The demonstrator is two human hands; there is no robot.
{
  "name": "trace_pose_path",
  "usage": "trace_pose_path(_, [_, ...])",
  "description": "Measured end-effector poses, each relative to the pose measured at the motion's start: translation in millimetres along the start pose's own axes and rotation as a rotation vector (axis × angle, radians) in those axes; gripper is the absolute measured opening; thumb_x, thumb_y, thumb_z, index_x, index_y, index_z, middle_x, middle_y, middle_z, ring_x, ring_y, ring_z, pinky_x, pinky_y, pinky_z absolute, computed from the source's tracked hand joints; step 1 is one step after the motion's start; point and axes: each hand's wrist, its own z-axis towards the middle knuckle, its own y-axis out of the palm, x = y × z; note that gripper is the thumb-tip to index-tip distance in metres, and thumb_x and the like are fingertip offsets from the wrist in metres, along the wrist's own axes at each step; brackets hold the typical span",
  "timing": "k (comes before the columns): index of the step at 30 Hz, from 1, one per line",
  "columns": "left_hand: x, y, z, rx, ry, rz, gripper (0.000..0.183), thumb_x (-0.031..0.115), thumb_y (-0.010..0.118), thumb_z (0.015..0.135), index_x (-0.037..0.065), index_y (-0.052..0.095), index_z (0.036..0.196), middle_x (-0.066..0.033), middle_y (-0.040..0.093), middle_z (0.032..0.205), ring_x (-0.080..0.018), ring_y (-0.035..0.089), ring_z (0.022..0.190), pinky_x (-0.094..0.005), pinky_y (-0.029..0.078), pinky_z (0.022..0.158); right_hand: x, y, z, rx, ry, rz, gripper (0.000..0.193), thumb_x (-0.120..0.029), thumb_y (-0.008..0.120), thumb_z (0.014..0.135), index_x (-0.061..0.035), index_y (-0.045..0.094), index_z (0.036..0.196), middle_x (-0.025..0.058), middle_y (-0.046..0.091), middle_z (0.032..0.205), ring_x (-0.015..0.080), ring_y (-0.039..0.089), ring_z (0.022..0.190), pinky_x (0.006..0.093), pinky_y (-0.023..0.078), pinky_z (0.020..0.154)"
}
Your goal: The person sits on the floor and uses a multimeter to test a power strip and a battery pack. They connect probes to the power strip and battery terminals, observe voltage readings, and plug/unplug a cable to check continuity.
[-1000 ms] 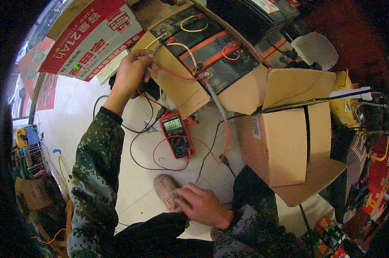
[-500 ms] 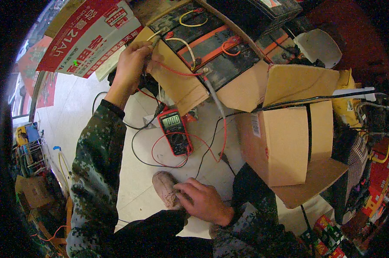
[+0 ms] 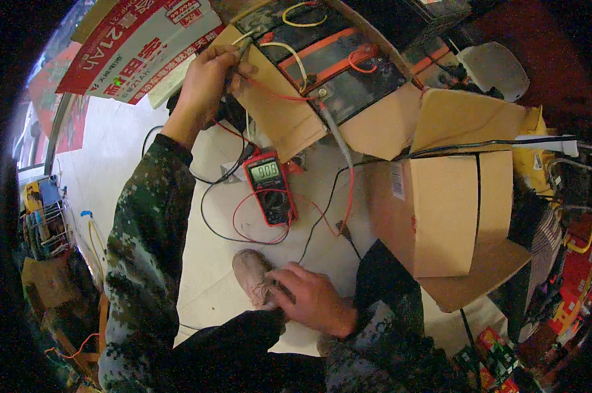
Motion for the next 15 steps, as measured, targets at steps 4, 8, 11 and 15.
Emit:
trace_pose_path(4, [2, -5, -1, -0.019, -0.032, 0.024, 0.024, 0.015, 0.056, 0.101, -0.005, 0.059, 0.115, -0.0148, 0.074, 0.089, -0.0157, 0.065, 0.061, -0.0299, 0.051, 0.058, 2, 1, -1, 0.011, 0.004, 0.016, 0.028, -0.006, 0.075, 0.091, -0.0051, 0.068, 0.118, 0.0112, 0.065, 0.096, 0.0233, 0.067, 0.067, 0.0338, 0.055, 0.059])
trace_pose_path(8, [6, -17, -8, 0.021, -0.018, 0.128, 0.035, 0.026, 0.062, 0.099, -0.003, 0.062, 0.119, -0.0104, 0.073, 0.097, -0.0154, 0.067, 0.075, -0.0305, 0.052, 0.067, 0, 0, 0, -0.003, 0.017, -0.007, 0.028, -0.006, 0.075, 0.090, -0.0050, 0.068, 0.117, 0.0108, 0.065, 0.095, 0.0233, 0.066, 0.066, 0.0348, 0.054, 0.059])
trace_pose_path(11, [10, -28, -21, 0.121, -0.011, 0.185, 0.041, 0.033, 0.066, 0.097, -0.001, 0.066, 0.121, -0.0082, 0.073, 0.106, -0.0143, 0.065, 0.083, -0.0286, 0.049, 0.070, -1, -1, 0, -0.011, 0.033, 0.017, 0.027, -0.007, 0.075, 0.091, -0.0050, 0.068, 0.117, 0.0104, 0.065, 0.094, 0.0239, 0.066, 0.067, 0.0358, 0.053, 0.059])
trace_pose_path(15, [26, -58, -54, 0.177, 0.042, 0.267, 0.039, 0.034, 0.067, 0.099, 0.002, 0.067, 0.123, -0.0084, 0.072, 0.108, -0.0128, 0.063, 0.081, -0.0256, 0.047, 0.070, 9, 5, -6, -0.045, 0.032, -0.022, 0.027, -0.011, 0.074, 0.091, -0.0052, 0.068, 0.117, 0.0120, 0.065, 0.095, 0.0282, 0.067, 0.072, 0.0395, 0.054, 0.064])
